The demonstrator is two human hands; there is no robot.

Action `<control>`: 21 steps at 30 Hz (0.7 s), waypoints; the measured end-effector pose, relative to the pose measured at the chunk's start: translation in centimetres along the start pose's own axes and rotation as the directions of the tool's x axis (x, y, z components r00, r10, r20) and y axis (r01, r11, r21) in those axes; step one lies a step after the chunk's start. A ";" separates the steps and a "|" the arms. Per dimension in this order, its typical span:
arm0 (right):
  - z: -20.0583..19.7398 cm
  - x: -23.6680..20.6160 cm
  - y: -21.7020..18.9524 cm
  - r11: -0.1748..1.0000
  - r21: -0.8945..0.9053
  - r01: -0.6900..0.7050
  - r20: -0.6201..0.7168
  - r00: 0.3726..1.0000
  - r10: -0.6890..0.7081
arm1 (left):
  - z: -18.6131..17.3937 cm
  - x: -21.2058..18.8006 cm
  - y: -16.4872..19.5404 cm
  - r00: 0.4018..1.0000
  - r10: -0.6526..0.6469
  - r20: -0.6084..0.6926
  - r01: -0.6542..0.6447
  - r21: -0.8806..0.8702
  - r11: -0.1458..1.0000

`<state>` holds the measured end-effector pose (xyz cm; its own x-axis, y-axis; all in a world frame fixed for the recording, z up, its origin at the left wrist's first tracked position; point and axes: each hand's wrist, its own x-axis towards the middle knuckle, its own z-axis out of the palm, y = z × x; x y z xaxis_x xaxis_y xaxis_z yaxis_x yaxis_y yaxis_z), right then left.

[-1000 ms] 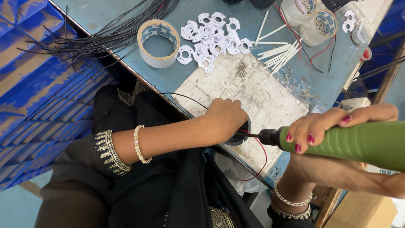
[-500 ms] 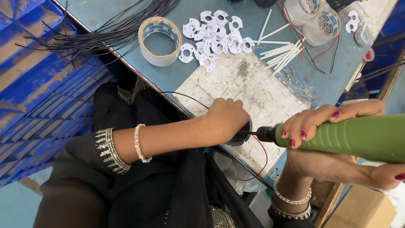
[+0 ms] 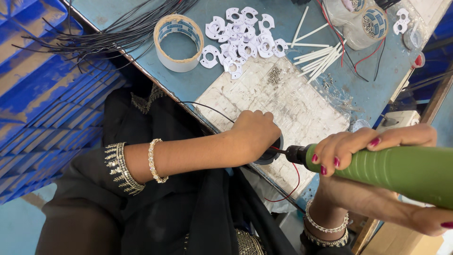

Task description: The person assembles LED light units by inserting a white LED module into a black plastic housing, then uses a soldering iron to attach red and black wires to the module. The person repeats this process for multiple units, placing finished assemblies on the table.

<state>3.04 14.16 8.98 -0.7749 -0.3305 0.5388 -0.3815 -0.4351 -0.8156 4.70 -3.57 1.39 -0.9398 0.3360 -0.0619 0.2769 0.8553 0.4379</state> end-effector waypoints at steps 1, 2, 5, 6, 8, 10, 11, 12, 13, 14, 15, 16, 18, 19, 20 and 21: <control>-0.4 -0.2 0.0 0.999 0.034 0.002 0.020 1.000 -0.002 | 0.0 0.0 0.0 1.000 0.001 0.006 -0.001 0.001 1.000; -0.7 -0.5 0.1 0.999 0.048 0.003 0.028 1.000 -0.004 | -0.1 0.1 0.0 1.000 0.002 0.013 -0.002 0.003 1.000; -1.0 -0.9 0.2 0.997 0.080 -0.002 0.040 0.999 -0.001 | -0.1 0.1 0.0 1.000 0.002 0.012 -0.002 0.006 1.000; -0.9 -1.0 0.1 0.997 0.081 -0.006 0.036 0.999 0.003 | -0.1 0.1 0.0 1.000 0.002 0.009 -0.002 0.006 1.000; -0.3 -0.8 -0.1 0.996 0.091 -0.017 0.035 0.999 0.014 | 0.1 0.1 0.0 1.000 0.002 -0.004 -0.002 0.003 1.000; 0.7 -0.4 -0.6 0.999 -0.009 -0.051 -0.003 0.999 0.051 | 0.2 0.0 0.0 1.000 0.000 -0.016 0.000 -0.003 1.000; 1.3 -0.2 -0.8 0.992 -0.101 -0.076 -0.039 0.997 0.073 | 0.3 0.1 0.0 1.000 -0.001 -0.023 0.001 -0.007 1.000; 1.9 0.0 -1.2 0.955 -0.274 -0.114 -0.112 0.990 0.086 | 0.4 0.1 0.0 1.000 -0.001 -0.030 0.001 -0.010 1.000; 2.5 0.3 -1.4 0.923 -0.361 -0.135 -0.148 0.985 0.086 | 0.5 0.1 0.0 0.999 0.000 -0.033 0.000 -0.006 1.000; 3.0 0.5 -1.7 0.882 -0.443 -0.161 -0.183 0.979 0.087 | 0.5 0.1 0.0 0.999 0.001 -0.036 -0.001 -0.002 1.000; 3.5 0.7 -1.9 0.876 -0.454 -0.162 -0.178 0.980 0.089 | 0.6 0.1 0.1 0.999 0.002 -0.039 -0.002 0.001 1.000; 3.8 0.8 -2.0 0.874 -0.459 -0.160 -0.173 0.981 0.088 | 0.6 0.1 0.1 0.999 0.001 -0.037 -0.001 0.001 1.000; 4.0 0.9 -2.0 0.873 -0.464 -0.153 -0.161 0.983 0.086 | 0.7 0.1 0.1 0.999 -0.001 -0.035 0.001 -0.001 1.000; 3.9 0.8 -1.9 0.883 -0.445 -0.147 -0.159 0.984 0.083 | 0.7 0.0 0.1 0.999 0.000 -0.042 0.000 0.001 1.000; 3.7 0.6 -1.8 0.894 -0.426 -0.140 -0.157 0.984 0.080 | 0.8 0.0 0.1 0.999 0.000 -0.049 0.000 0.003 1.000; 3.2 0.5 -1.6 0.911 -0.390 -0.133 -0.159 0.984 0.076 | 0.8 0.0 0.1 0.998 0.000 -0.055 0.000 0.004 1.000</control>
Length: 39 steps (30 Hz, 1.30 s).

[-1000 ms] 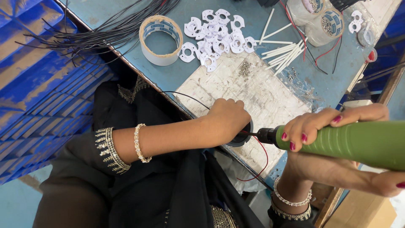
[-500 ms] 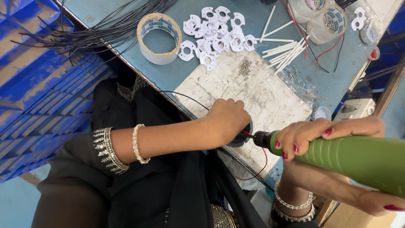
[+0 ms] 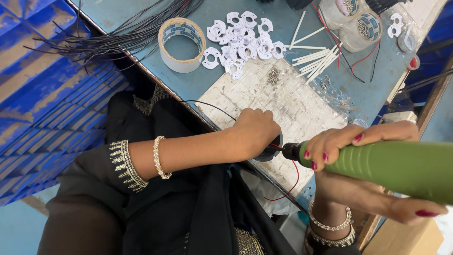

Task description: The person assembles LED light units by inserting a white LED module into a black plastic housing, then uses a soldering iron to attach red and black wires to the module. The person repeats this process for multiple units, placing finished assemblies on the table.

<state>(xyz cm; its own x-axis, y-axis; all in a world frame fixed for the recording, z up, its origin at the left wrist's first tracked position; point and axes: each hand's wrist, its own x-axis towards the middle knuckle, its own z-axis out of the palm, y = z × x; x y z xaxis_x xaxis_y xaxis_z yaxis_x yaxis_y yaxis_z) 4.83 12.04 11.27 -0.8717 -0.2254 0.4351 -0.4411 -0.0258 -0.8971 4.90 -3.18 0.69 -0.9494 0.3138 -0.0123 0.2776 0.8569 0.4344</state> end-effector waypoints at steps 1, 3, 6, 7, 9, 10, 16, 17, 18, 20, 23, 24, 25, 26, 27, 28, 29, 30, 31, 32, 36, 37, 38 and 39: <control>-0.4 -0.1 0.4 0.997 0.080 0.000 0.022 1.000 -0.001 | 0.0 0.0 0.0 1.000 -0.005 0.003 0.005 -0.003 1.000; -1.6 -0.6 1.3 0.960 0.279 -0.018 0.089 0.996 -0.007 | 0.0 0.0 0.0 1.000 -0.015 0.011 0.016 -0.011 1.000; -3.4 -0.7 3.2 0.888 0.459 0.025 0.166 0.980 -0.113 | 0.0 -0.1 0.1 0.999 -0.014 0.029 0.015 -0.011 1.000; -4.4 -0.4 3.7 0.886 0.463 0.031 0.182 0.975 -0.130 | -0.1 -0.1 0.1 0.999 -0.011 0.034 0.012 -0.015 1.000; -7.2 1.0 4.3 0.896 0.444 0.020 0.216 0.968 -0.129 | -0.4 -0.1 0.1 0.999 -0.006 0.044 0.007 -0.021 1.000; -8.6 1.6 4.6 0.894 0.446 0.028 0.200 0.971 -0.130 | -0.4 -0.2 0.2 0.999 0.004 0.045 -0.004 0.007 1.000; -16.8 1.5 6.5 0.808 0.550 0.209 -0.047 0.974 -0.220 | -1.1 0.6 0.0 0.995 0.062 0.079 -0.066 0.050 0.997; -18.0 1.4 6.6 0.800 0.552 0.234 -0.081 0.970 -0.228 | -1.7 2.3 -1.0 0.984 0.063 0.164 -0.062 -0.012 0.998; -19.1 1.2 6.6 0.806 0.538 0.245 -0.099 0.969 -0.228 | -2.3 3.9 -2.1 0.966 0.071 0.248 -0.054 -0.073 0.996; -20.7 1.0 6.6 0.818 0.527 0.231 -0.107 0.973 -0.206 | -2.8 5.7 -5.0 0.985 0.076 -0.154 -0.121 -0.310 0.943; -21.6 0.5 6.5 0.851 0.481 0.210 -0.062 0.976 -0.207 | -2.0 8.0 -8.2 0.972 -0.106 -0.211 0.027 -0.348 0.937; -21.3 -0.1 6.6 0.872 0.427 0.240 -0.040 0.968 -0.248 | -1.1 8.2 -8.8 0.963 -0.129 -0.238 0.035 -0.360 0.932; -21.1 -0.5 6.5 0.872 0.428 0.239 -0.022 0.967 -0.254 | -0.3 8.7 -9.3 0.952 -0.151 -0.265 0.043 -0.372 0.927; -20.7 -0.8 6.3 0.872 0.428 0.238 -0.005 0.965 -0.261 | 0.5 9.2 -9.7 0.953 -0.183 -0.241 0.086 -0.365 0.927; -20.4 -1.1 6.1 0.851 0.484 0.202 0.007 0.972 -0.234 | 1.4 9.6 -10.0 0.953 -0.216 -0.214 0.130 -0.356 0.925; -20.0 -1.4 5.9 0.826 0.539 0.164 0.020 0.978 -0.207 | 2.1 9.9 -10.3 0.950 -0.250 -0.188 0.174 -0.346 0.922; -19.5 -1.6 5.6 0.796 0.592 0.126 0.036 0.983 -0.182 | 2.8 10.2 -10.4 0.945 -0.247 -0.215 0.164 -0.343 0.925; -19.0 -1.7 5.5 0.759 0.645 0.090 0.053 0.985 -0.162 | 3.3 10.4 -10.5 0.938 -0.245 -0.245 0.155 -0.336 0.929; -18.3 -1.5 5.5 0.734 0.675 0.074 0.068 0.985 -0.161 | 3.5 10.5 -10.7 0.929 -0.243 -0.278 0.146 -0.326 0.934; -17.7 -1.4 5.5 0.708 0.704 0.057 0.082 0.984 -0.161 | 3.6 10.5 -10.8 0.928 -0.233 -0.292 0.146 -0.290 0.946; -15.2 -0.6 4.6 0.724 0.685 0.083 0.093 0.975 -0.201 | 3.9 10.3 -10.3 0.921 -0.195 -0.338 0.134 -0.196 0.971; -14.5 -0.4 4.1 0.729 0.679 0.085 0.092 0.976 -0.200 | 3.8 10.2 -10.3 0.919 -0.187 -0.346 0.129 -0.184 0.974; -13.7 -0.2 3.5 0.733 0.674 0.086 0.091 0.976 -0.198 | 3.8 10.2 -10.2 0.917 -0.169 -0.362 0.113 -0.172 0.979; -12.9 0.0 2.7 0.730 0.679 0.078 0.094 0.977 -0.192 | 3.8 10.2 -10.1 0.914 -0.152 -0.376 0.097 -0.161 0.982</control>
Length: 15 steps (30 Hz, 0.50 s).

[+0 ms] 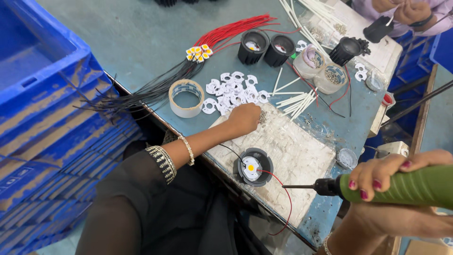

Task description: The person assembles LED light units by inserting a white LED module into a black plastic housing, then uses a soldering iron to attach red and black wires to the module. The person repeats this process for multiple units, placing finished assemblies on the table.

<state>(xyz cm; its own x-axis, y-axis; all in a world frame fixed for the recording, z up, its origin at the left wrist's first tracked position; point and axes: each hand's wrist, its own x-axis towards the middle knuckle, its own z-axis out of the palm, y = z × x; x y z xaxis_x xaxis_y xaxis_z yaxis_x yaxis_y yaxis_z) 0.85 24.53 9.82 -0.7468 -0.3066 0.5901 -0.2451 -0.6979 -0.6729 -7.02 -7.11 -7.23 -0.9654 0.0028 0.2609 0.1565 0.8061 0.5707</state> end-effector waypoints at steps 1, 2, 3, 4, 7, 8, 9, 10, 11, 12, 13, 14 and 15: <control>1.1 0.3 0.0 0.993 -0.119 0.000 -0.040 0.999 -0.005 | 0.0 0.0 0.0 1.000 0.018 -0.011 -0.018 0.002 1.000; 2.4 0.7 0.0 0.972 -0.236 -0.009 -0.081 0.997 -0.010 | -0.2 0.0 0.0 1.000 0.023 -0.008 -0.023 0.005 1.000; 3.5 0.9 0.1 0.888 -0.459 -0.032 -0.154 0.987 -0.044 | -0.3 0.0 -0.1 1.000 0.028 -0.005 -0.028 0.007 1.000; 4.4 1.1 0.0 0.823 -0.566 -0.055 -0.189 0.980 -0.065 | -0.4 0.1 0.0 0.999 0.033 -0.002 -0.033 0.009 0.999; 5.7 1.5 -0.5 0.734 -0.672 -0.098 -0.228 0.971 -0.079 | -1.0 0.5 -0.2 0.993 0.102 -0.058 -0.107 -0.098 0.989; 5.6 1.6 -0.5 0.733 -0.673 -0.101 -0.229 0.970 -0.077 | -1.2 0.8 -0.2 0.990 0.117 -0.084 -0.128 -0.138 0.982; 5.3 1.6 -0.5 0.742 -0.663 -0.097 -0.229 0.970 -0.078 | -1.6 1.0 -0.1 0.985 0.131 -0.110 -0.149 -0.177 0.973; 4.7 1.5 -0.5 0.780 -0.621 -0.082 -0.223 0.972 -0.076 | -2.1 1.2 0.1 0.981 0.142 -0.136 -0.169 -0.215 0.962; 3.9 1.4 -0.5 0.815 -0.576 -0.068 -0.218 0.973 -0.073 | -2.6 1.3 0.4 0.987 0.125 -0.106 -0.147 -0.241 0.959; 3.0 1.5 -0.5 0.870 -0.491 -0.042 -0.205 0.976 -0.069 | -3.3 1.3 0.9 0.991 0.107 -0.076 -0.124 -0.267 0.956; 2.0 1.4 -0.4 0.874 -0.486 -0.015 -0.191 0.977 -0.090 | -4.1 1.3 1.5 0.995 0.089 -0.046 -0.099 -0.292 0.951; 1.1 1.4 -0.2 0.877 -0.480 0.012 -0.177 0.978 -0.111 | -4.8 1.0 2.3 0.989 0.121 -0.079 -0.140 -0.311 0.940; 0.0 1.6 0.0 0.830 -0.556 0.040 -0.163 0.974 -0.156 | -5.5 0.4 3.2 0.982 0.152 -0.110 -0.180 -0.330 0.927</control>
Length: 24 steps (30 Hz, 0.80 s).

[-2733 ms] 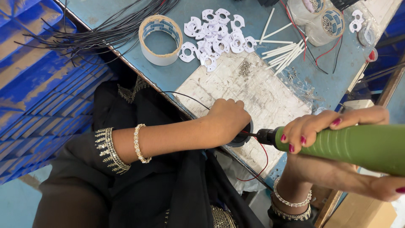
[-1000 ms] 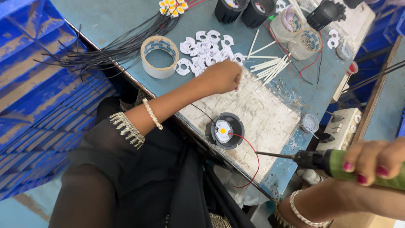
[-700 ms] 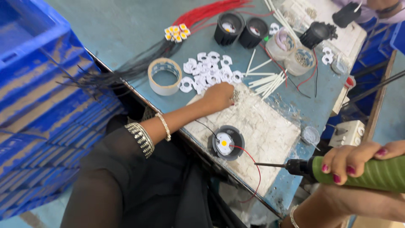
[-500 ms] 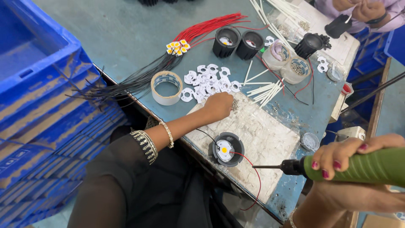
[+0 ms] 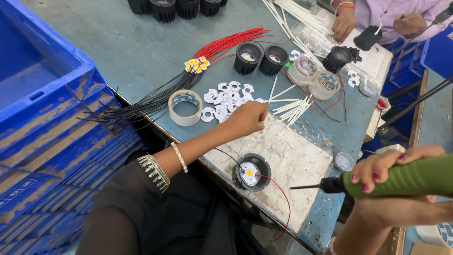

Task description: The person assembles LED light units by inserting a white LED module into a black plastic housing, then uses a soldering iron to attach red and black wires to the module. The person repeats this process for multiple units, placing finished assemblies on the table.

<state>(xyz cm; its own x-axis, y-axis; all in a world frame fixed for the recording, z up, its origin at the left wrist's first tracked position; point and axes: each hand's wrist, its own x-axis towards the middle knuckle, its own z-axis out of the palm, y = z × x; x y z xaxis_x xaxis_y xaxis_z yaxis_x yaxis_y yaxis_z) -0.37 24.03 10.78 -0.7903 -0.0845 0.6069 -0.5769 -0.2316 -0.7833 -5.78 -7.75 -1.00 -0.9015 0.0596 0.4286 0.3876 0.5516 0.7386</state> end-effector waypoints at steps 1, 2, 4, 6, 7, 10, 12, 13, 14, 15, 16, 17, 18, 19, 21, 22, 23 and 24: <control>-0.7 0.1 0.7 0.999 0.025 0.020 0.014 1.000 -0.020 | -0.3 -0.4 1.1 0.999 0.036 -0.015 -0.037 -0.026 0.999; -1.5 0.2 1.3 0.998 0.051 0.039 0.027 0.999 -0.040 | -0.6 -0.9 2.2 0.999 0.033 -0.008 -0.033 -0.052 0.998; -3.3 0.8 2.2 0.960 0.279 0.005 0.084 0.996 -0.030 | -0.8 -1.8 4.3 1.000 0.026 0.013 -0.024 -0.110 0.994; -5.0 1.3 2.8 0.905 0.422 -0.050 0.107 0.994 0.006 | -0.5 -2.5 5.9 0.998 0.009 0.062 0.000 -0.140 0.990; -5.7 1.5 3.1 0.891 0.450 -0.064 0.107 0.994 0.017 | -0.2 -2.8 6.6 0.996 0.005 0.084 0.008 -0.156 0.988; -6.9 2.0 3.7 0.879 0.472 -0.064 0.094 0.995 0.021 | 0.7 -4.0 8.0 0.986 0.025 0.164 -0.002 -0.137 0.991; -7.0 2.3 3.8 0.902 0.430 -0.035 0.069 0.998 0.006 | 1.6 -4.6 8.9 0.985 0.072 0.154 -0.051 -0.132 0.990; -7.0 2.4 3.8 0.912 0.409 -0.017 0.060 0.998 -0.008 | 2.0 -4.9 9.2 0.985 0.094 0.147 -0.076 -0.127 0.989; -6.8 2.5 3.7 0.922 0.387 0.000 0.051 0.998 -0.022 | 2.2 -5.2 9.5 0.982 0.104 0.160 -0.080 -0.152 0.985; -6.6 2.5 3.6 0.927 0.375 0.018 0.050 0.998 -0.040 | 2.4 -5.5 9.7 0.979 0.114 0.172 -0.083 -0.176 0.981; -6.3 2.5 3.6 0.926 0.376 0.024 0.046 0.998 -0.045 | 2.5 -5.7 9.9 0.976 0.122 0.183 -0.085 -0.198 0.976; -6.0 2.5 3.5 0.926 0.377 0.029 0.043 0.998 -0.049 | 2.5 -5.8 10.1 0.972 0.115 0.203 -0.077 -0.184 0.980; -5.8 2.4 3.3 0.921 0.390 0.022 0.036 0.999 -0.039 | 2.5 -6.0 10.2 0.969 0.106 0.224 -0.069 -0.169 0.983; -5.6 2.4 3.1 0.913 0.407 0.013 0.041 0.999 -0.033 | 2.4 -6.2 10.4 0.965 0.097 0.244 -0.060 -0.153 0.986; -5.2 2.4 3.0 0.895 0.445 -0.006 0.061 0.998 -0.023 | 2.1 -6.5 10.7 0.964 0.114 0.242 -0.078 -0.155 0.985; -5.0 2.4 3.0 0.889 0.458 -0.016 0.075 0.997 -0.021 | 2.0 -6.6 10.9 0.963 0.123 0.241 -0.086 -0.156 0.984; -4.9 2.4 3.0 0.882 0.470 -0.026 0.089 0.996 -0.018 | 1.8 -6.6 11.0 0.964 0.112 0.243 -0.075 -0.158 0.985; -4.8 2.3 3.0 0.880 0.473 -0.035 0.102 0.995 -0.015 | 1.6 -6.8 11.1 0.965 0.101 0.244 -0.063 -0.159 0.985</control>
<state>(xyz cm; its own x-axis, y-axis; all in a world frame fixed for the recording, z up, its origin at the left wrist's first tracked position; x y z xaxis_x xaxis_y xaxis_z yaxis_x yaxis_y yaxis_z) -4.96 27.76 9.20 -0.7559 -0.1795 0.6295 -0.3822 -0.6597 -0.6470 4.34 -0.69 3.49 -0.8773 0.3163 0.3611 0.4693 0.4072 0.7835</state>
